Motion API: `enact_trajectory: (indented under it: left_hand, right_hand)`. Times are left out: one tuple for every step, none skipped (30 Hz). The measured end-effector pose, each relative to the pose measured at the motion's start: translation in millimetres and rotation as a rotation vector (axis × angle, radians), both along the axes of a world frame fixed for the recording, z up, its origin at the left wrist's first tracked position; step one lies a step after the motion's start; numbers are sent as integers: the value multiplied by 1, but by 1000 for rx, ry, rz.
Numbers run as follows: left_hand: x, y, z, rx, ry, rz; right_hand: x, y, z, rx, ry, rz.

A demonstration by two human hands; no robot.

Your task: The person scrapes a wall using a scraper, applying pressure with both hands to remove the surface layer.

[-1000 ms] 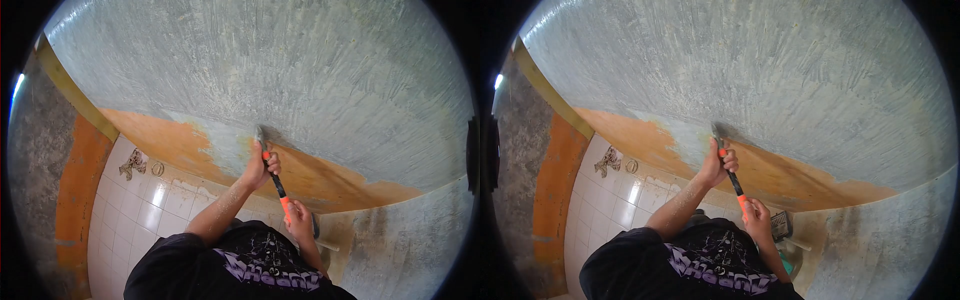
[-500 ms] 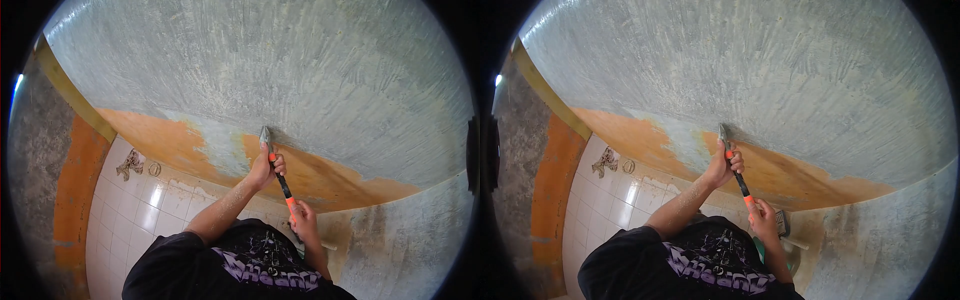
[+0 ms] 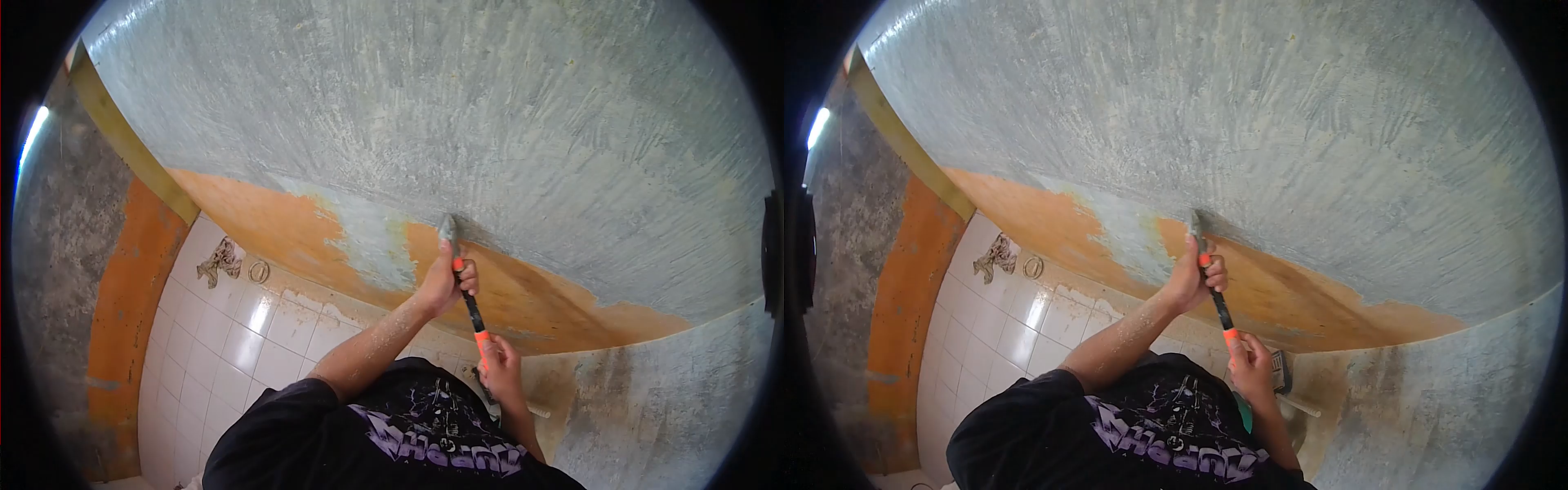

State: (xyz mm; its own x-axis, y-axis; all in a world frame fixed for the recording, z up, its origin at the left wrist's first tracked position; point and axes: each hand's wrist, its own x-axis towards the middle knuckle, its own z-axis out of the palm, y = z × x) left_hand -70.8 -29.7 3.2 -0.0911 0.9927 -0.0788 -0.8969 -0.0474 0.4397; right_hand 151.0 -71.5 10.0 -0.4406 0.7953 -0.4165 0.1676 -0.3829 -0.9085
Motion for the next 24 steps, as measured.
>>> enact_trajectory:
  left_hand:
    - [-11,-3,-5,27,9,39]
    - [-17,-5,-5,51,18,76]
    - [-19,-5,-5,55,28,68]
    - [-21,-6,-4,56,37,67]
    - [-24,-9,-1,57,47,68]
    - [-21,-9,3,37,-6,54]
    - [-15,-9,5,3,-7,34]
    - [-7,-7,8,-24,-7,16]
    - [-1,-4,9,-48,-8,0]
    - [4,-2,7,-39,-26,-35]
    - [3,-2,5,-20,-37,-21]
    - [2,-2,3,-3,-48,-9]
    - [1,-1,1,16,-58,-1]
    - [-8,-2,-2,20,-62,34]
    - [-23,-5,-6,23,-62,67]
    - [-31,-7,-7,25,-60,100]
    - [-32,-9,-8,31,-47,90]
    - [-33,-10,-5,40,-30,83]
    - [-34,-12,-3,46,-17,76]
    - [-31,-12,-1,30,-4,66]
    - [-26,-11,1,20,-1,42]
    - [-20,-9,3,12,0,20]
    - [-18,-9,3,7,0,2]
    - [-20,-9,2,-2,-15,20]
  right_hand:
    - [-8,1,0,10,4,28]
    - [-18,1,-1,17,8,55]
    - [-24,1,-1,20,10,84]
    - [-24,-1,-2,10,42,76]
    - [-23,-2,-2,10,47,55]
    - [-19,-2,0,9,51,31]
    - [-13,-2,2,12,53,4]
    - [-5,-3,6,-4,46,-3]
    - [0,-2,8,8,55,-8]
    - [5,-2,10,19,61,-9]
    - [8,-2,11,26,64,-11]
    - [6,-2,10,9,52,-7]
    - [0,0,8,-6,41,-7]
    - [-7,2,6,-21,33,-8]
    - [-15,4,5,-2,42,28]
    - [-25,6,3,17,52,65]
    - [-31,6,2,34,64,107]
    - [-33,5,3,32,76,79]
    - [-32,1,4,26,86,52]
    - [-29,-4,6,19,92,23]
    - [-25,-7,8,7,69,22]
    - [-19,-6,12,-3,45,24]
    - [-17,-5,14,-11,19,30]
    - [-21,-3,13,-3,17,38]
